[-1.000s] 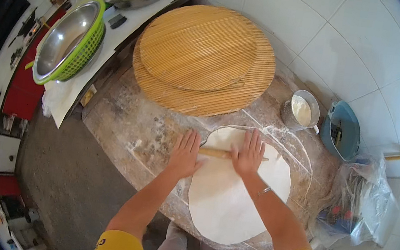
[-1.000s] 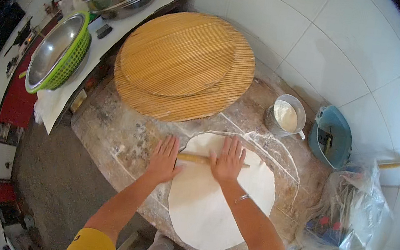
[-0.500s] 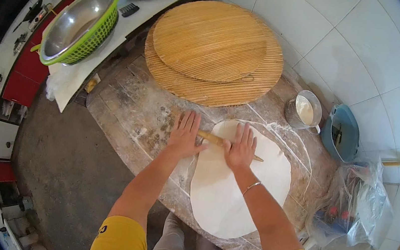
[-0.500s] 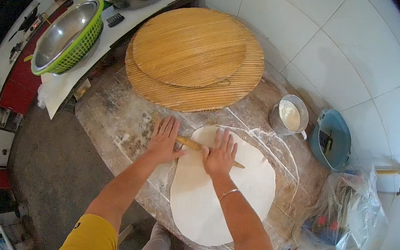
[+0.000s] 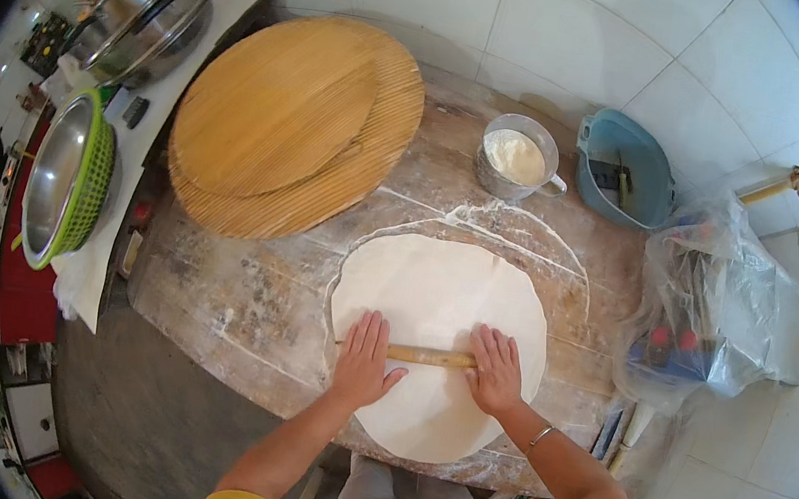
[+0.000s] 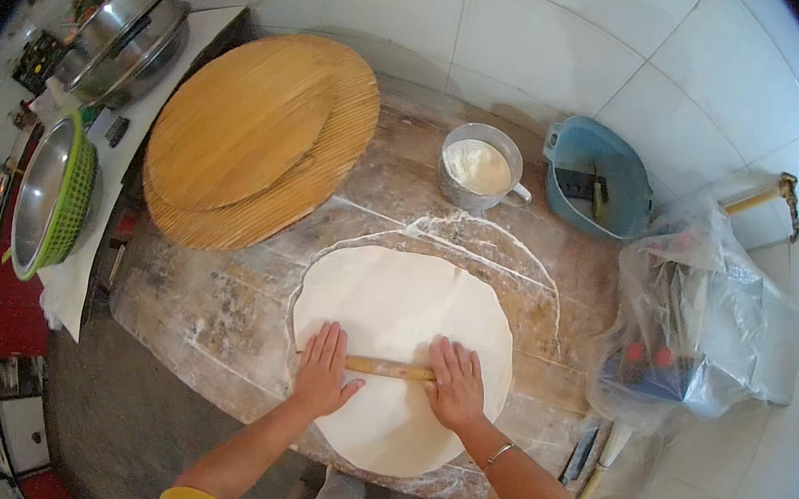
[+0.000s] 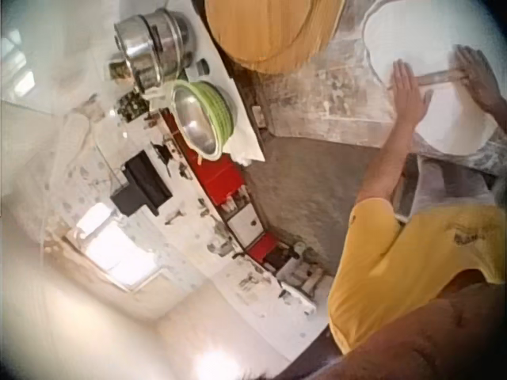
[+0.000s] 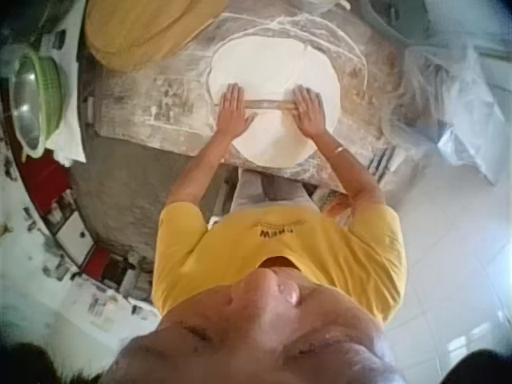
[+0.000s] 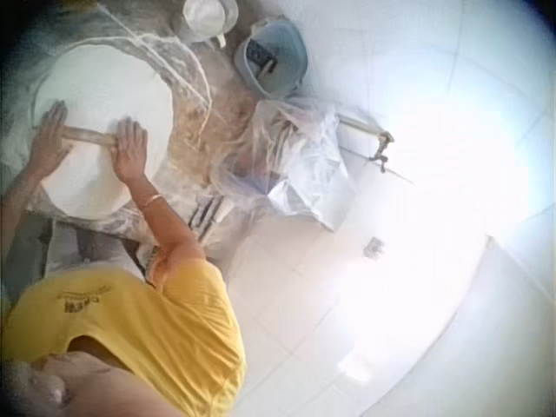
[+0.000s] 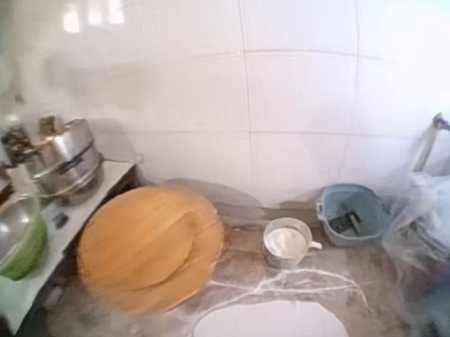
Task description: The person rolls a piece of dough on a wooden table using a wooden rolling pin, occasionally sprinkling flour onto the surface and turning the dough over by hand.
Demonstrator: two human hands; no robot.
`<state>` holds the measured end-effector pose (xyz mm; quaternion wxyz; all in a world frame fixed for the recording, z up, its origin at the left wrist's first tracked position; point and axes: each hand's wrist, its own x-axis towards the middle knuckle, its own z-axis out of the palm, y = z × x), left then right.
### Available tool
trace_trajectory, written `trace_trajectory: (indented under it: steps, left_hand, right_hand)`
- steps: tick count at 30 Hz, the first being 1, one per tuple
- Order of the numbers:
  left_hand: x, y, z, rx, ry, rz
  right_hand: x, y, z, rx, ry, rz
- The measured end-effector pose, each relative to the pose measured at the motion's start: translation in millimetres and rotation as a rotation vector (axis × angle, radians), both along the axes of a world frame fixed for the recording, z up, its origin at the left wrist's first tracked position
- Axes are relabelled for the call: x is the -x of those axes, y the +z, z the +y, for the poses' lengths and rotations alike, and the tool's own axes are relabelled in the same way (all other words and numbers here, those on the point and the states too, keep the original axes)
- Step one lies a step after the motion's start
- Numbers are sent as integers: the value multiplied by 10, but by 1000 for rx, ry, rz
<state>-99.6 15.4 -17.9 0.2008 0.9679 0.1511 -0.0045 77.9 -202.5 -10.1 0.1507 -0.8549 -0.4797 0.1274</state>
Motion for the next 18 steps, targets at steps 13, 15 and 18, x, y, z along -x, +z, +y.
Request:
trace_trajectory:
  steps: [13, 15, 18]
  left_hand:
    - [-1198, -137, 669, -125, 221, -79]
    - [-652, -241, 409, -117, 88, -94]
    - [-141, -149, 119, 14, -40, 80]
  right_hand:
    - [-954, -274, 929, -159, -251, -210]
    - [-550, -169, 541, -134, -94, -178]
    - [-156, -141, 128, 79, -76, 11]
